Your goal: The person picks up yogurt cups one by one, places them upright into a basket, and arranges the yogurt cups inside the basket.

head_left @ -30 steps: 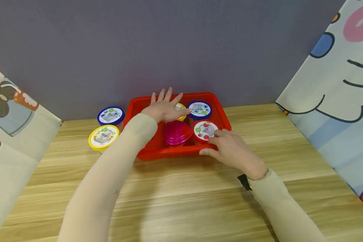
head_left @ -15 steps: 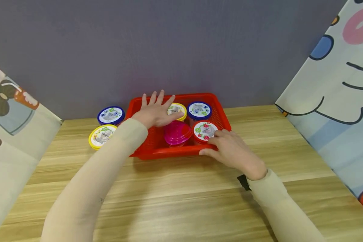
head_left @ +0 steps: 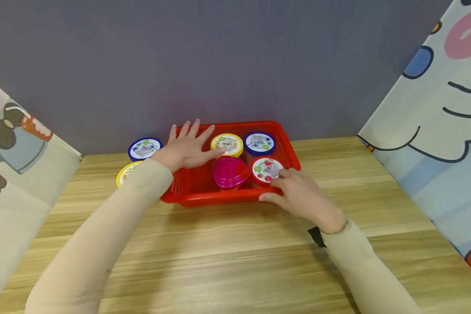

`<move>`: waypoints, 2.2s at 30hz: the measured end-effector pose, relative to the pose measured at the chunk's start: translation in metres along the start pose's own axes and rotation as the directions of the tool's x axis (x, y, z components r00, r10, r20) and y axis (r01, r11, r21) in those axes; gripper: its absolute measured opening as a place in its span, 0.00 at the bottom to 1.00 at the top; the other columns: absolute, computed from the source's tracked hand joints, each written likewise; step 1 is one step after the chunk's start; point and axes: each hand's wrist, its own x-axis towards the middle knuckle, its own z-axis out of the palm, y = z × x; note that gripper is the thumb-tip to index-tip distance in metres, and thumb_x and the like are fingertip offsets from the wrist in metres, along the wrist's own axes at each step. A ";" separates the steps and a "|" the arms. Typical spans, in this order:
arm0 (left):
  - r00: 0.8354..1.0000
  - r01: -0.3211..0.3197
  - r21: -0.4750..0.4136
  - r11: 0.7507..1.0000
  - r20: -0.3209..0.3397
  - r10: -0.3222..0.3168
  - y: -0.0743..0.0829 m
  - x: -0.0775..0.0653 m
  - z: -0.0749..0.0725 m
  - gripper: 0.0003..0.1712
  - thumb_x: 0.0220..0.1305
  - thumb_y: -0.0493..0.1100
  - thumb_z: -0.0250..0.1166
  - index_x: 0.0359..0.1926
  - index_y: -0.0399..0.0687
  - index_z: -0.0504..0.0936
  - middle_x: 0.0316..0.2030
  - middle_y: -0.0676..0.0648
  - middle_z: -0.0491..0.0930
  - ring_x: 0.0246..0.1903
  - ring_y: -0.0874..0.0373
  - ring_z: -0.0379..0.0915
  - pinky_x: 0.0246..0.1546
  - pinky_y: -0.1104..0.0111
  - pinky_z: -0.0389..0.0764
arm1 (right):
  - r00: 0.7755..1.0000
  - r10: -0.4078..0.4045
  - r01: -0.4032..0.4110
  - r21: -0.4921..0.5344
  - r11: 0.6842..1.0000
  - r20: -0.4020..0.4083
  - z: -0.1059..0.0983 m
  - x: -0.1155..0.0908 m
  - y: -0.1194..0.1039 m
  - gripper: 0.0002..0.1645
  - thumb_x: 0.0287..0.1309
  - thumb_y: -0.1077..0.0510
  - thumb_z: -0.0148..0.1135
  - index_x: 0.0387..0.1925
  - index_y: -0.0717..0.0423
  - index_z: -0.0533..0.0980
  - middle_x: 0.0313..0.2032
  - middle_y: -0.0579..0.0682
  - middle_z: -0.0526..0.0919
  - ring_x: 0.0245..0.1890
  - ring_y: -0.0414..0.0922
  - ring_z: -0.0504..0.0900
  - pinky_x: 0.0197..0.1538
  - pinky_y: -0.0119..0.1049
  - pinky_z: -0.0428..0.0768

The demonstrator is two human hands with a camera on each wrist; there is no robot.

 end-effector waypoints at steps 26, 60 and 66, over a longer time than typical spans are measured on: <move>0.999 0.019 -0.026 0.999 -0.025 -0.020 -0.040 -0.042 0.001 0.55 0.66 0.81 0.38 0.82 0.60 0.37 0.80 0.36 0.30 0.77 0.33 0.24 0.70 0.38 0.23 | 1.000 0.016 -0.016 0.006 1.000 -0.002 0.001 0.001 0.000 0.30 0.59 0.33 0.67 0.43 0.55 0.87 0.34 0.52 0.80 0.36 0.51 0.77 0.42 0.50 0.75; 0.997 0.060 -0.056 0.997 -0.040 -0.062 -0.116 -0.097 0.021 0.54 0.69 0.76 0.45 0.82 0.51 0.42 0.77 0.26 0.36 0.74 0.23 0.33 0.67 0.30 0.35 | 0.999 0.037 -0.037 0.009 0.999 0.022 0.000 0.000 0.000 0.30 0.59 0.34 0.68 0.45 0.55 0.87 0.37 0.54 0.81 0.39 0.52 0.78 0.46 0.53 0.77; 0.999 0.029 -0.044 0.999 -0.032 -0.030 -0.122 -0.101 0.026 0.57 0.66 0.76 0.52 0.82 0.51 0.42 0.76 0.24 0.38 0.73 0.21 0.37 0.67 0.31 0.41 | 0.999 0.036 -0.037 0.008 0.999 0.024 0.000 0.000 0.000 0.31 0.60 0.33 0.67 0.45 0.55 0.87 0.38 0.54 0.81 0.40 0.53 0.78 0.46 0.54 0.77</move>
